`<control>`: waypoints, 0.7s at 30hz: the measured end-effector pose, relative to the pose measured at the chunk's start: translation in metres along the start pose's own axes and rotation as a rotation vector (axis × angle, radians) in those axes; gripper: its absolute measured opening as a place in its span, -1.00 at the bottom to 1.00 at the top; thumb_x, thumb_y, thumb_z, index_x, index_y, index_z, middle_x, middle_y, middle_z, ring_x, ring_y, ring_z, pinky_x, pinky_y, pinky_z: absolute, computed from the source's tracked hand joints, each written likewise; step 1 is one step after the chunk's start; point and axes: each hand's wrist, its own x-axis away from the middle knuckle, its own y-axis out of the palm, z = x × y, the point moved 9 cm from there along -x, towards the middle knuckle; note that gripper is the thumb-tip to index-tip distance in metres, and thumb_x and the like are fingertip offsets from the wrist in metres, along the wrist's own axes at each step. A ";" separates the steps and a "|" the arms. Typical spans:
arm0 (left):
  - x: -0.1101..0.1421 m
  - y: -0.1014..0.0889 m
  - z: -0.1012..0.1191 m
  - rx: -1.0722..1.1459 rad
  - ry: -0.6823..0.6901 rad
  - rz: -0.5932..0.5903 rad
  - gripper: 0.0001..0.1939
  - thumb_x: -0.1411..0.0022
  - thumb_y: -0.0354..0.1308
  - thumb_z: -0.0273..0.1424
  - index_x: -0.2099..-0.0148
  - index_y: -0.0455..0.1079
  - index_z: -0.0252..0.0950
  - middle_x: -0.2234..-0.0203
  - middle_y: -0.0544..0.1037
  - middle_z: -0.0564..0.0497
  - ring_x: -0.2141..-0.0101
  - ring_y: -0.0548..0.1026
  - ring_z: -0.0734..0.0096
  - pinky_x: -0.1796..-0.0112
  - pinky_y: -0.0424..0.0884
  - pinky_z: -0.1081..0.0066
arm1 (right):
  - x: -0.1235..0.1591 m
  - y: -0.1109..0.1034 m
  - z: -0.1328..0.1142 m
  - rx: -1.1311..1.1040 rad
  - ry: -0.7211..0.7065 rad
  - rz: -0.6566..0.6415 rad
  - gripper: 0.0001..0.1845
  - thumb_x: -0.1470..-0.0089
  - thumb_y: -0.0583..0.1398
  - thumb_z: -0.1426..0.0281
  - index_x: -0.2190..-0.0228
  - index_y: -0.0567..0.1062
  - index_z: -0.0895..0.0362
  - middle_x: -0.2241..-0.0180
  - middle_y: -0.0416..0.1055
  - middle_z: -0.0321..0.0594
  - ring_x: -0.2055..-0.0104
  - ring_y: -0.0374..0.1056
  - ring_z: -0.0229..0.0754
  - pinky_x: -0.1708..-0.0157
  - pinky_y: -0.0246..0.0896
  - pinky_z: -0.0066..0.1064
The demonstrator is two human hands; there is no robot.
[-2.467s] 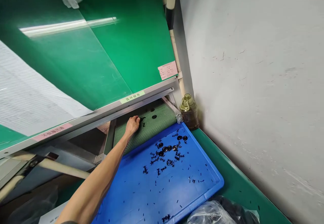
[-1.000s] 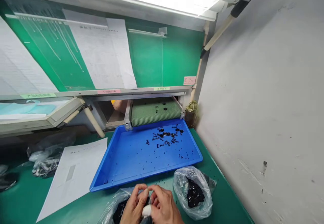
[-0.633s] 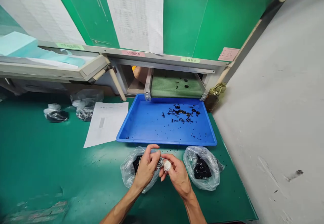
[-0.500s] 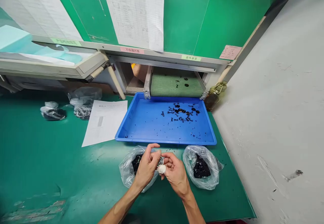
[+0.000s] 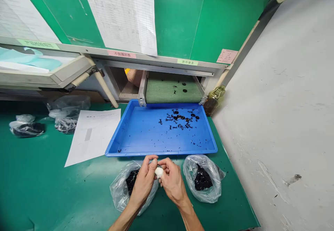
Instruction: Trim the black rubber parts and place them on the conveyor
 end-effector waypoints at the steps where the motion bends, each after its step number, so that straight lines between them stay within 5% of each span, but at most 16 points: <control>1: -0.003 0.001 -0.001 -0.009 -0.008 0.000 -0.65 -0.26 -0.06 -0.07 0.12 0.30 -0.21 0.52 0.42 0.09 0.50 0.38 0.33 0.44 0.28 0.40 | -0.003 -0.001 -0.003 0.033 -0.013 -0.006 -0.84 -0.08 0.09 0.37 0.31 0.44 0.14 0.55 0.34 -0.36 0.59 0.25 -0.36 0.65 0.14 -0.58; 8: -0.043 -0.017 0.017 -0.048 0.057 0.068 -0.63 -0.17 0.06 -0.05 0.21 0.41 -0.24 0.59 0.44 0.10 0.59 0.36 0.40 0.51 0.25 0.44 | -0.041 -0.022 -0.015 0.179 -0.097 -0.065 -0.65 -0.01 -0.01 0.54 0.17 0.42 0.17 0.35 0.42 -0.24 0.41 0.44 -0.27 0.43 0.39 -0.47; 12: -0.060 -0.039 0.009 0.178 -0.039 0.150 -0.52 -0.07 0.14 0.01 0.16 0.42 -0.29 0.66 0.40 0.13 0.64 0.30 0.47 0.62 0.19 0.51 | -0.083 -0.069 -0.025 0.523 -0.182 0.007 -0.57 -0.01 -0.11 0.65 0.21 0.45 0.19 0.28 0.48 -0.23 0.25 0.46 -0.28 0.21 0.33 -0.43; 16: -0.058 -0.036 -0.009 0.414 -0.156 0.084 -0.52 0.05 0.28 -0.03 0.18 0.41 -0.27 0.64 0.42 0.14 0.66 0.30 0.53 0.66 0.22 0.56 | -0.143 -0.126 -0.024 0.731 -0.156 0.071 -0.64 -0.09 -0.03 0.62 0.27 0.53 0.22 0.15 0.46 -0.25 0.00 0.34 -0.14 -0.03 0.13 -0.31; 21: -0.047 -0.027 -0.025 0.589 -0.289 0.112 -0.53 0.17 0.39 -0.07 0.30 0.38 -0.24 0.68 0.40 0.16 0.70 0.30 0.58 0.73 0.20 0.61 | -0.226 -0.206 -0.009 0.938 0.034 0.314 -0.68 -0.18 0.17 0.34 0.04 0.39 0.17 -0.01 0.34 -0.10 0.01 0.32 -0.06 0.04 0.26 -0.08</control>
